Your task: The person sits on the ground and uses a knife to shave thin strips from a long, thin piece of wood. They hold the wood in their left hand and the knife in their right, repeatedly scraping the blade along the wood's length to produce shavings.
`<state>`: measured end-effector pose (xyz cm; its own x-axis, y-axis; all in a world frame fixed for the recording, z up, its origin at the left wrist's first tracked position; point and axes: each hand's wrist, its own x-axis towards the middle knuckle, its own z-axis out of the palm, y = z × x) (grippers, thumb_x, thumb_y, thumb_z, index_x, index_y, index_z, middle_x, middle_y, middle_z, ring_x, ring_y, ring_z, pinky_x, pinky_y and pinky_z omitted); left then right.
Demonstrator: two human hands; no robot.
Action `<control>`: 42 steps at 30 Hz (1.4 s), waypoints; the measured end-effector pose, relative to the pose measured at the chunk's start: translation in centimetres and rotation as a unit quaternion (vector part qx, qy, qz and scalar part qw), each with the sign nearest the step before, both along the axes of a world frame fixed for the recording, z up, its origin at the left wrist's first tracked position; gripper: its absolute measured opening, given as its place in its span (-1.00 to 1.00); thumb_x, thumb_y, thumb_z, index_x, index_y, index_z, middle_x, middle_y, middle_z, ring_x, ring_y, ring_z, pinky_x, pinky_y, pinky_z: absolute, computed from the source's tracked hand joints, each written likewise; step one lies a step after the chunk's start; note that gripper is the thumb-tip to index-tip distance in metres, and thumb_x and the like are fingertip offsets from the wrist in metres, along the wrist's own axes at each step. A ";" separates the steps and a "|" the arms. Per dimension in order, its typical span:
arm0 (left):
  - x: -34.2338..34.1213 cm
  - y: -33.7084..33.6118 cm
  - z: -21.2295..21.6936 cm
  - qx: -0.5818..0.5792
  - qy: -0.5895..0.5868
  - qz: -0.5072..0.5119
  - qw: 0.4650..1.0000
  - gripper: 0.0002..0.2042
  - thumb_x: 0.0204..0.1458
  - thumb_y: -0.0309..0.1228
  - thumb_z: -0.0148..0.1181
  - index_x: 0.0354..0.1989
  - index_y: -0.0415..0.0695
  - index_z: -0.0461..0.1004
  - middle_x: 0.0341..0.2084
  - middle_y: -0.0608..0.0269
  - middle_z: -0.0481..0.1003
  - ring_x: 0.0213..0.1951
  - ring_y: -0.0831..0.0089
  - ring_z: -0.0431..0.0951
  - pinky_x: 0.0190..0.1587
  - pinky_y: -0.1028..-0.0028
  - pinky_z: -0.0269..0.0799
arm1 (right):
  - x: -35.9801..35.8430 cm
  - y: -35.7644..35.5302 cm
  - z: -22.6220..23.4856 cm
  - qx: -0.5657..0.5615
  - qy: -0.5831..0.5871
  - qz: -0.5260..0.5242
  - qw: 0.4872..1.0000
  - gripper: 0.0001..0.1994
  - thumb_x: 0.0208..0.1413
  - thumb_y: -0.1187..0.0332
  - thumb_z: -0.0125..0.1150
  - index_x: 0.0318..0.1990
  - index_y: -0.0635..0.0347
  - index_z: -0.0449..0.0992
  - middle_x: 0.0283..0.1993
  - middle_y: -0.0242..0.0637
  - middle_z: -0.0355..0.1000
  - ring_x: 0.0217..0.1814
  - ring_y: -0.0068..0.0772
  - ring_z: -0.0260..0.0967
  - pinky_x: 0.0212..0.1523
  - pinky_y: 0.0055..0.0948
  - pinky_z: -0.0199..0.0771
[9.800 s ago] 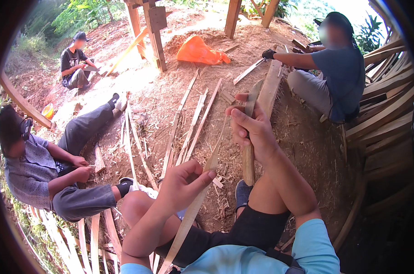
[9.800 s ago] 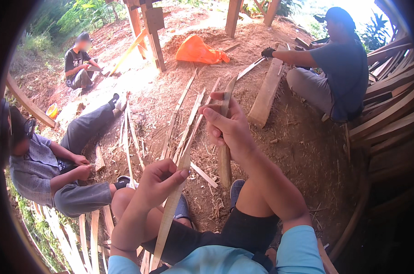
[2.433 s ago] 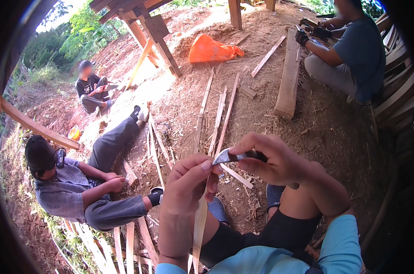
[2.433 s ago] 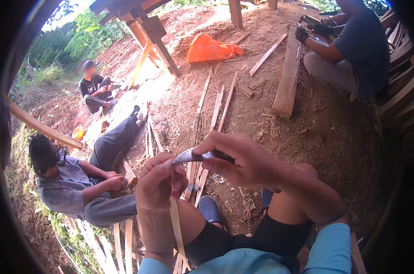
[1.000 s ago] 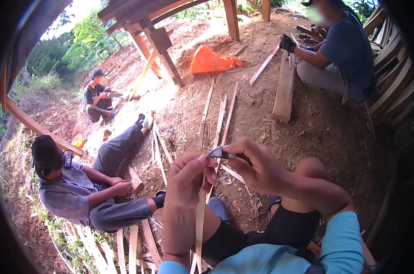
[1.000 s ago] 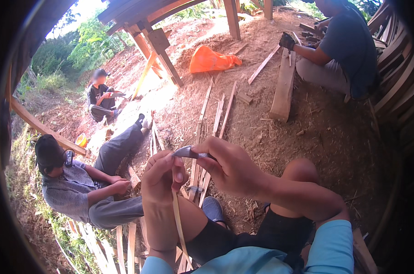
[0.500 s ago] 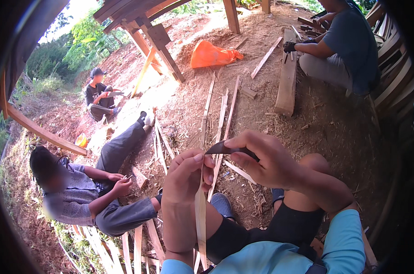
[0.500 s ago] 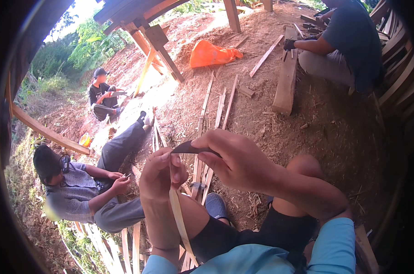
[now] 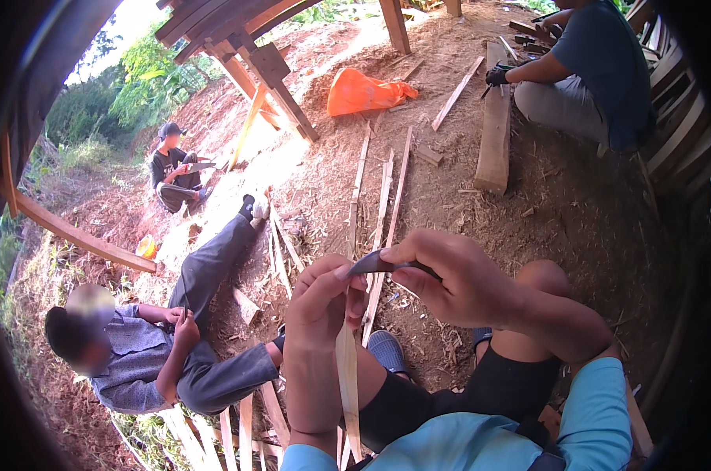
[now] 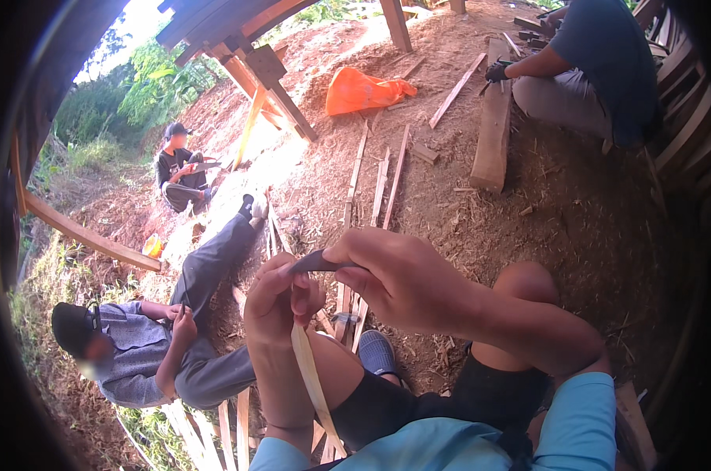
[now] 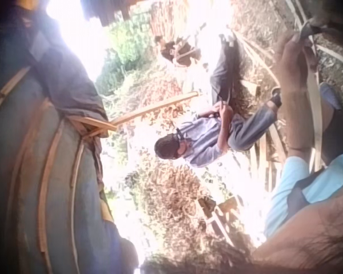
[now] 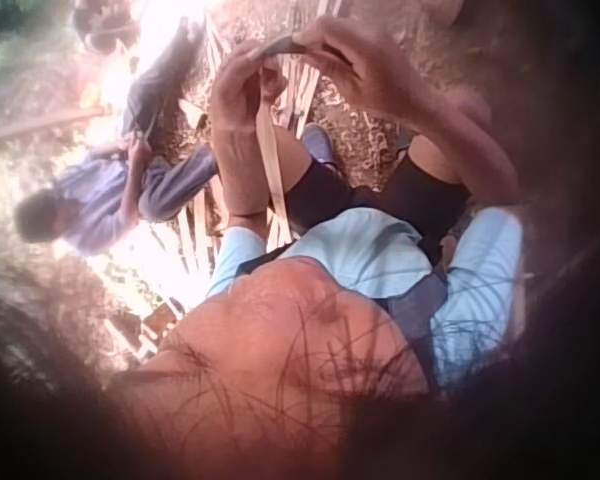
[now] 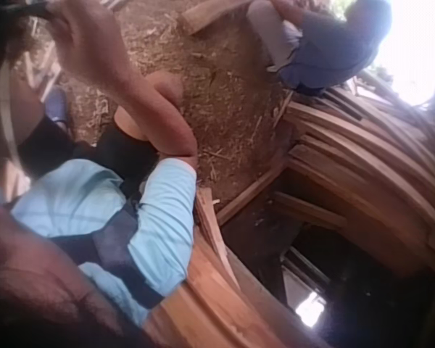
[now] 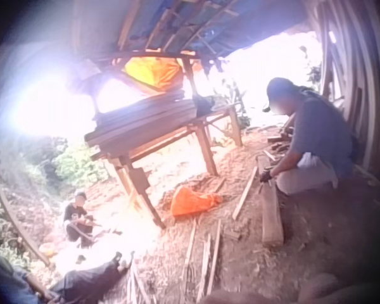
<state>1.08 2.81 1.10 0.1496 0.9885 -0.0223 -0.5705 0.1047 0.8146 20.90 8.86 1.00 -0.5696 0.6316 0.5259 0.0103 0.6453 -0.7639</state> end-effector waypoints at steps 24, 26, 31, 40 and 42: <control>-0.2 2.1 -0.9 -0.030 0.066 0.052 0.996 -0.82 0.18 -0.35 -0.04 -0.36 -0.16 0.43 -0.59 0.36 0.40 -0.50 0.63 0.41 -0.47 0.61 0.32 | -3.6 -4.4 -3.2 -0.485 0.173 0.111 0.850 -0.45 0.09 0.32 0.25 0.10 0.25 0.05 -0.11 -0.23 0.28 -0.28 -0.62 0.36 -0.30 -0.63 0.41; 0.2 2.2 -0.4 -0.066 0.054 0.085 0.993 -0.83 0.18 -0.36 -0.04 -0.37 -0.16 0.43 -0.57 0.37 0.41 -0.49 0.63 0.41 -0.46 0.62 0.31 | -3.9 -5.0 -3.2 -0.479 0.114 0.132 0.860 -0.37 0.07 0.31 0.27 0.14 0.25 -0.02 -0.10 -0.21 0.28 -0.30 -0.63 0.35 -0.32 -0.62 0.42; 0.5 2.3 -0.9 -0.079 0.062 0.124 0.987 -0.80 0.16 -0.29 0.02 -0.45 -0.11 0.41 -0.55 0.34 0.42 -0.49 0.62 0.41 -0.49 0.62 0.28 | -5.1 -6.2 -3.8 -0.536 0.049 0.158 0.828 -0.39 0.05 0.30 0.29 0.13 0.24 0.03 -0.15 -0.23 0.28 -0.31 -0.63 0.34 -0.36 -0.62 0.41; -2.1 -3.0 -2.0 -0.095 0.319 0.002 0.943 -0.61 0.20 -0.12 -0.08 0.00 -0.20 0.29 -0.13 0.16 0.42 -0.12 0.36 0.47 -0.09 0.39 0.38 | -3.1 1.2 -3.7 -0.539 0.123 0.038 0.832 -0.59 0.10 0.34 0.22 0.00 0.21 0.16 -0.49 -0.46 0.26 -0.66 -0.76 0.17 -0.73 -0.67 0.20; -2.6 -6.9 -3.3 -0.073 0.353 -0.151 0.920 -0.50 0.19 -0.11 -0.04 0.13 -0.26 0.19 -0.05 0.10 0.39 -0.05 0.31 0.45 0.01 0.33 0.34 | -2.1 3.5 -3.8 -0.548 0.151 0.008 0.823 -0.59 0.10 0.33 0.23 0.00 0.20 0.16 -0.53 -0.48 0.23 -0.71 -0.76 0.11 -0.76 -0.67 0.16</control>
<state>-1.53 -4.13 -2.24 0.3144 0.8833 -0.3478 0.1688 0.3085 0.9361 18.81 12.40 -2.76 -0.5308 0.8144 -0.2344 -0.2889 -0.4339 -0.8534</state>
